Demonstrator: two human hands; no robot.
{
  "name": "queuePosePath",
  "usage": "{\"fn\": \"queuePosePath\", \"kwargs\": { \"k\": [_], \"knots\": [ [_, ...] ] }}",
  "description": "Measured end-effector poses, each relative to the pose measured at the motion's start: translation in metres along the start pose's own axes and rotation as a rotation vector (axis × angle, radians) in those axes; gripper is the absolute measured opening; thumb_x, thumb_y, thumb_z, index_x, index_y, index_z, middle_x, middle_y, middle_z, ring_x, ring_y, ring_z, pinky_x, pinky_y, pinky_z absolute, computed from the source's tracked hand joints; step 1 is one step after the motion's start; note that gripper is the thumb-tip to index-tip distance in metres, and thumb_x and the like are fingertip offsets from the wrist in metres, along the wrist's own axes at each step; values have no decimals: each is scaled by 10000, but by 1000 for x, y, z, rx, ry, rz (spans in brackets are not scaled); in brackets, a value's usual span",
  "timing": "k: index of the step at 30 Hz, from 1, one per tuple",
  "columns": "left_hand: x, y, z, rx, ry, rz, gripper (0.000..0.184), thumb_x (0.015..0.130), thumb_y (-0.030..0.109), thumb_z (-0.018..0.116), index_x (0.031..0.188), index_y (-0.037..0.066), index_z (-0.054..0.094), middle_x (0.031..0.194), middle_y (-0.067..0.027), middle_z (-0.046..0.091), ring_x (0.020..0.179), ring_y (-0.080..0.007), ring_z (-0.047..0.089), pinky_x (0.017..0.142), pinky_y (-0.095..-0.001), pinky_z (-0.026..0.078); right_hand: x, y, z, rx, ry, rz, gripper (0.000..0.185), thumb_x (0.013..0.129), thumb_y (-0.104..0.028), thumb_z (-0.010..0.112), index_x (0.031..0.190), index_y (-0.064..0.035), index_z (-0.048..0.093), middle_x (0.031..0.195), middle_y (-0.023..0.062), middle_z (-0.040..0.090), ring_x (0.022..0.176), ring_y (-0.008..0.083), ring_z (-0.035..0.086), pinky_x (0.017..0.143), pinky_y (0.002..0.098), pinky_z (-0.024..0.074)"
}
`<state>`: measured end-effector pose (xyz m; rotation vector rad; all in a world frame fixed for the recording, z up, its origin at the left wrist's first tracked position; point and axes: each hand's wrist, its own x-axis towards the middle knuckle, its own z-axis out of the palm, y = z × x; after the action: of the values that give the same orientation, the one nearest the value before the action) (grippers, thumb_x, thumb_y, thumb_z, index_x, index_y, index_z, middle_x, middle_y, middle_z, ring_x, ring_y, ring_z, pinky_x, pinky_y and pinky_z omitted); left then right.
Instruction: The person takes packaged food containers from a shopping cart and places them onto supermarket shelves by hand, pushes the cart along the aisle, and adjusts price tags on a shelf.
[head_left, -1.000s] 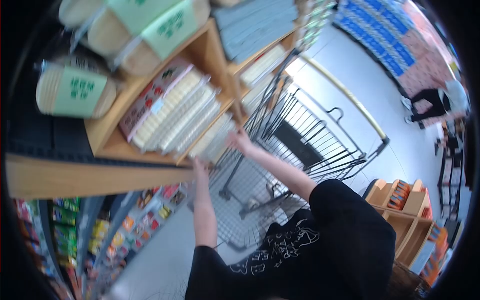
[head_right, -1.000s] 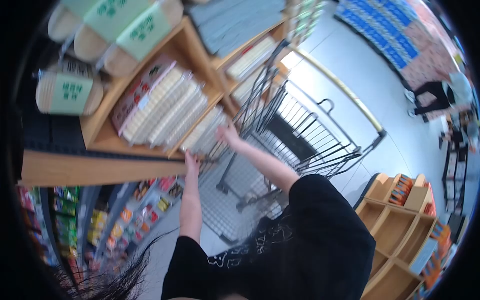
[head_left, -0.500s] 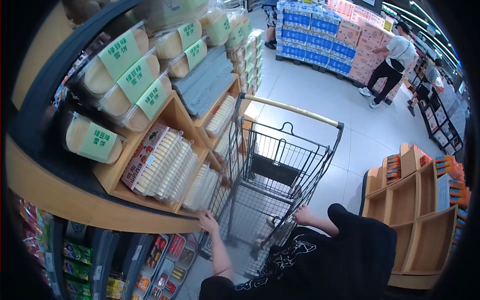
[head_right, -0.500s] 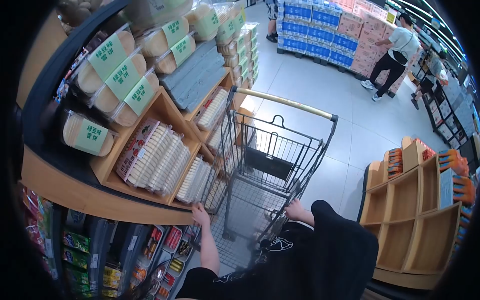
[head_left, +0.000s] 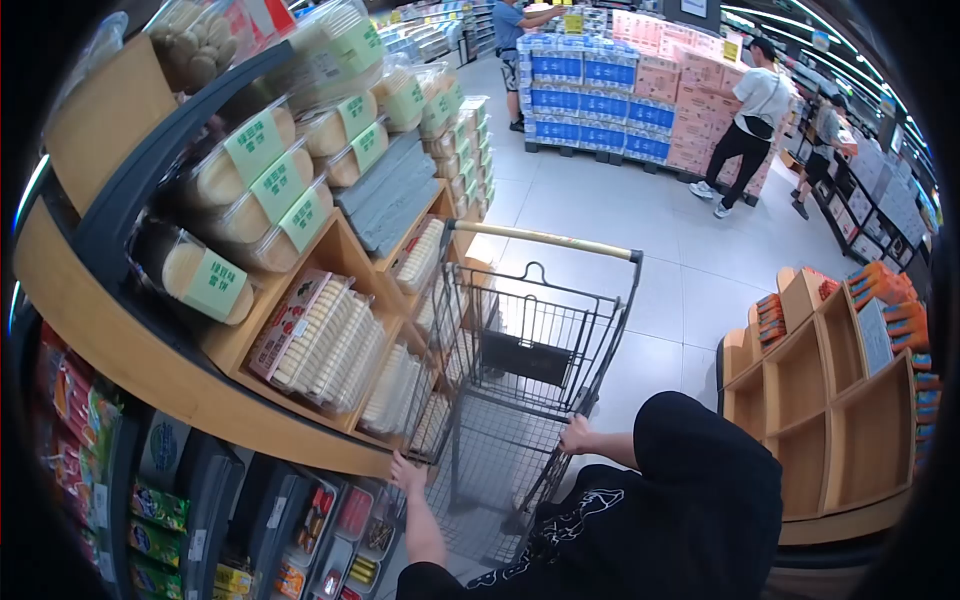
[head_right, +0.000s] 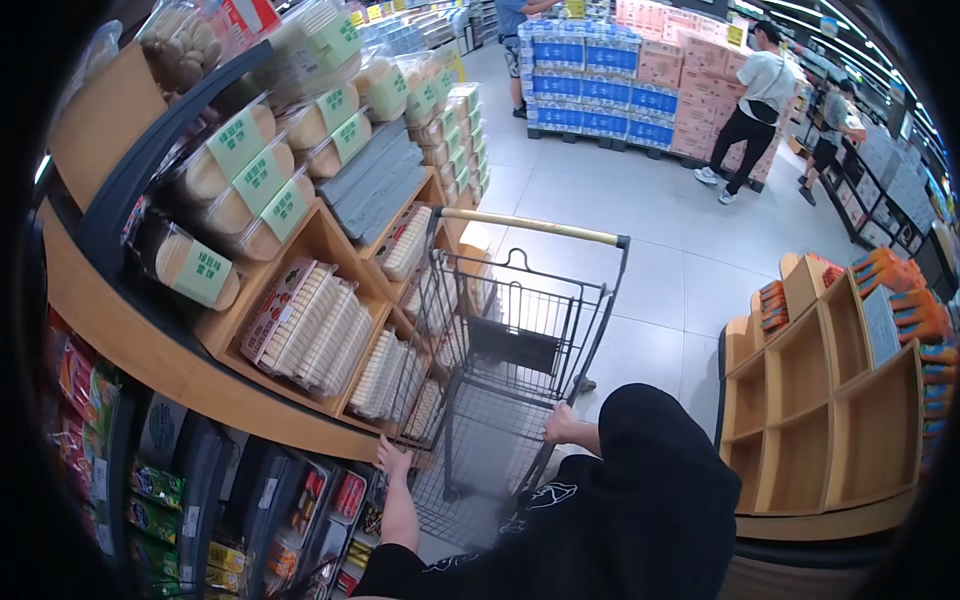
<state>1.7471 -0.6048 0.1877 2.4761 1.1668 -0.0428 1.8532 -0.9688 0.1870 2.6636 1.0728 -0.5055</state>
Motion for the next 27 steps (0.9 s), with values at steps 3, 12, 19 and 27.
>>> {"fn": "queuePosePath", "kwargs": {
  "k": [3, 12, 19, 27],
  "knots": [
    [2, -12, -5, -16, -141, -28, 946, 519, 244, 649, 1214, 136, 16, 1259, -145, 78, 1182, -250, 14, 913, -497, 13, -2, -12, -2, -4, -52, -31, 360, 703, -375, 365, 708, -102, 600, 715, 58, 570, 809, 238, 465, 629, 359, 332],
    [11, -77, 17, 39, -255, -40, 1104, 473, 348, 698, 1211, 122, -93, 1264, -146, -94, 1178, -242, -87, 938, -441, 30, -18, -44, 23, 41, -87, -166, 427, 657, -477, 377, 735, -119, 597, 692, 78, 570, 698, 225, 536, 591, 361, 356],
    [-17, -97, 16, 14, -318, -54, 1142, 447, 344, 711, 1205, 139, -118, 1266, -133, -88, 1181, -234, -66, 940, -440, 62, -40, -50, 29, 135, -286, -294, 636, 563, -656, 395, 805, -99, 586, 775, 101, 565, 754, 239, 527, 621, 341, 379],
    [-79, -104, 37, 142, -171, -219, 1133, 458, 322, 707, 1204, 188, -135, 1280, -112, -53, 1177, -286, -41, 918, -472, 91, -97, -57, 34, 161, -156, -310, 666, 570, -672, 379, 745, -68, 598, 729, 105, 569, 724, 248, 529, 607, 327, 396]
  ]
}}
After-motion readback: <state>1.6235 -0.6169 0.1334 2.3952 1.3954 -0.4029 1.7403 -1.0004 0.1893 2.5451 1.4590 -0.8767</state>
